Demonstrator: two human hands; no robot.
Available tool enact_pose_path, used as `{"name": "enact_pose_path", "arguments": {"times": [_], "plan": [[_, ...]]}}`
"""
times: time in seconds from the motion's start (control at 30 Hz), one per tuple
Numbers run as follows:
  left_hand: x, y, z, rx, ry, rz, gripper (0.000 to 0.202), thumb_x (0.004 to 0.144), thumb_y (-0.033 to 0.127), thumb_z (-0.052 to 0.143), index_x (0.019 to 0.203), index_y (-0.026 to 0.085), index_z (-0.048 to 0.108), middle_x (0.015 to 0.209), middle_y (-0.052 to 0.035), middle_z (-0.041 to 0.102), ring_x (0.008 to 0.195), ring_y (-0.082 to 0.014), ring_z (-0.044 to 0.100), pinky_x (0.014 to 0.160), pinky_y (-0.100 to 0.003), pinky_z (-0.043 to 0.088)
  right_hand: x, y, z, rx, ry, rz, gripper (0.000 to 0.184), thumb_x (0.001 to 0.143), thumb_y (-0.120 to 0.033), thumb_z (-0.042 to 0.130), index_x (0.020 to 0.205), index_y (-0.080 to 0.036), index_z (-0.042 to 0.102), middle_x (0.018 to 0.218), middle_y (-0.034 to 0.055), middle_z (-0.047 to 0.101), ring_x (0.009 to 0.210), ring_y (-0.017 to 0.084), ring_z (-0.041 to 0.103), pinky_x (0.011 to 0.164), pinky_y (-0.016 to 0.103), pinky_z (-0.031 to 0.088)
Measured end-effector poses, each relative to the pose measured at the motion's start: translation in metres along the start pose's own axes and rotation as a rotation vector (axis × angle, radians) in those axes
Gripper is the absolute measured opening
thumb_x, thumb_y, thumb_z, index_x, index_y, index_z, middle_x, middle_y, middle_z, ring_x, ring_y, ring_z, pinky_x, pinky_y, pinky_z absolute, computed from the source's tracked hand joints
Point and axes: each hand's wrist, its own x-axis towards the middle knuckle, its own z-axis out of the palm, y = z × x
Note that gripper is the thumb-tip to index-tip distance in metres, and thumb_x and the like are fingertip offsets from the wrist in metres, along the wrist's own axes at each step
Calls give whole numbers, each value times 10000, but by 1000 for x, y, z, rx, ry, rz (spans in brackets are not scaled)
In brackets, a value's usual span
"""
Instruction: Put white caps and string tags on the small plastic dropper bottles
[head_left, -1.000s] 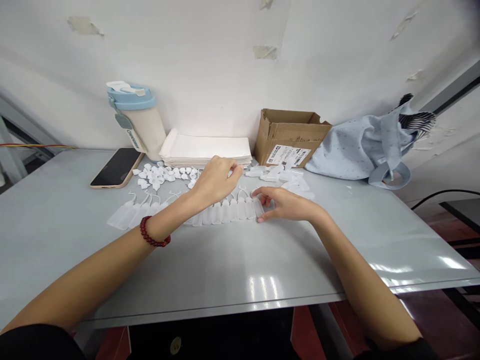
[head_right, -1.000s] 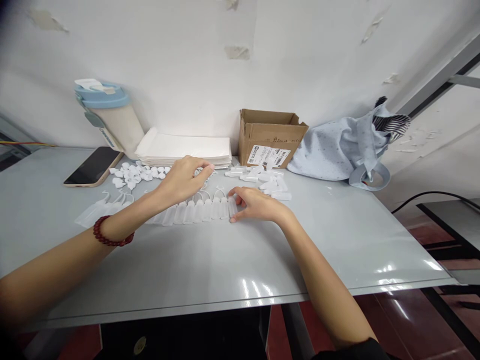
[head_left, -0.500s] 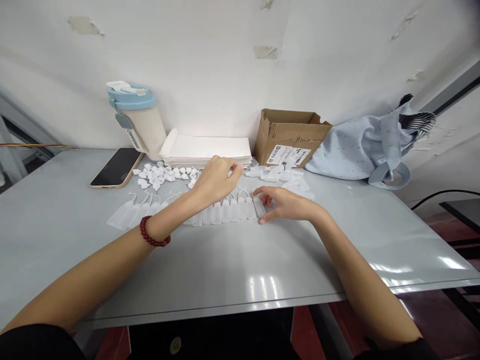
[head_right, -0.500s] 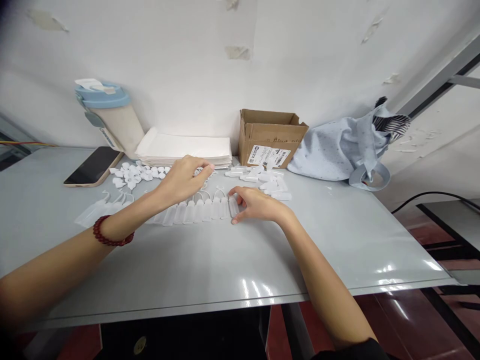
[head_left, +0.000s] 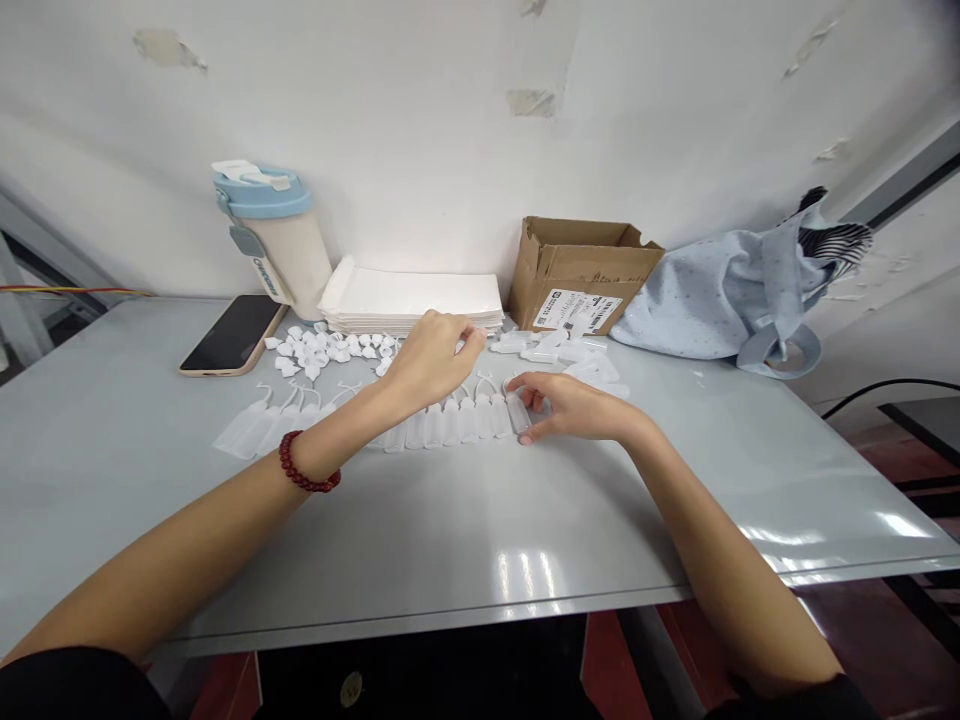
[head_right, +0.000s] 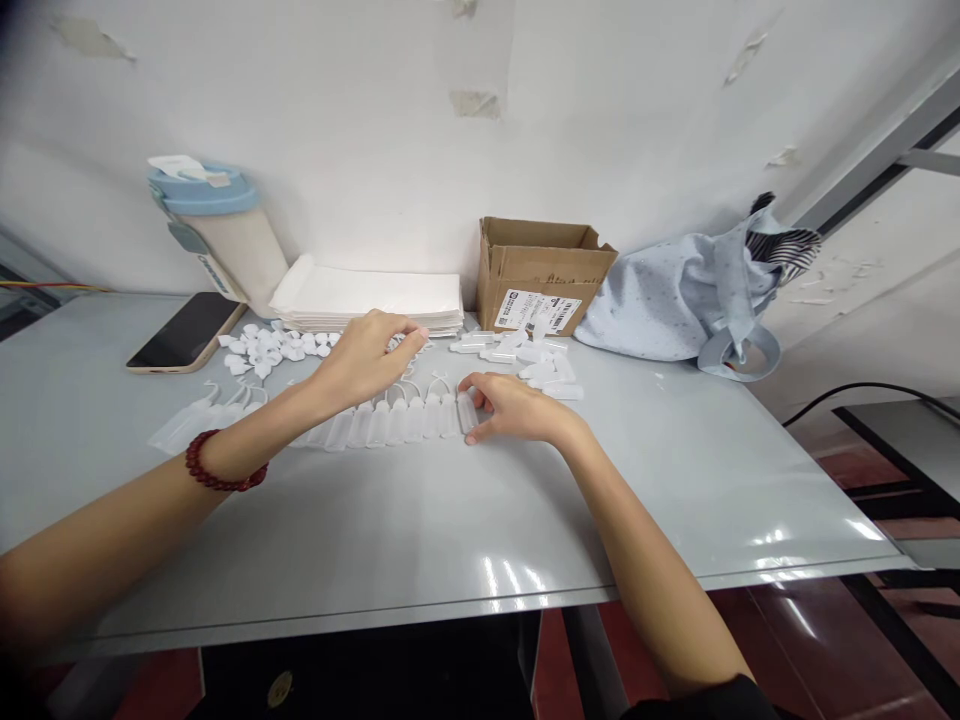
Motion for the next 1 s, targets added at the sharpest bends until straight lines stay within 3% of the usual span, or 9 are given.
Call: {"name": "enact_pose_path", "arguments": {"times": [0.47,0.8,1.0], "plan": [[1,-1,-2,16,-2,-31,352,905,311,387,609,177,521,600,-32,577,699,-215,556,624,-311,362,0,1,1,-14,4,-26,589,726,-410,708,1236,-186,517,995,74,599,918,226,568,797,349,453],[1,-3,-2,40,4,-33,360,911,342,382,683,166,599,656,-51,624,707,-219,557,629,-321,382,1,2,2,3,3,-22,618,704,-401,729,1242,-189,510,986,65,595,913,224,562,794,348,452],[7,-15,-3,81,-10,-73,333,822,144,354,863,135,685,744,-69,673,676,-208,577,648,-323,417,1,-1,1,3,-6,-2,631,696,-402,734,1249,-209,500,987,59,596,931,228,560,790,344,453]]}}
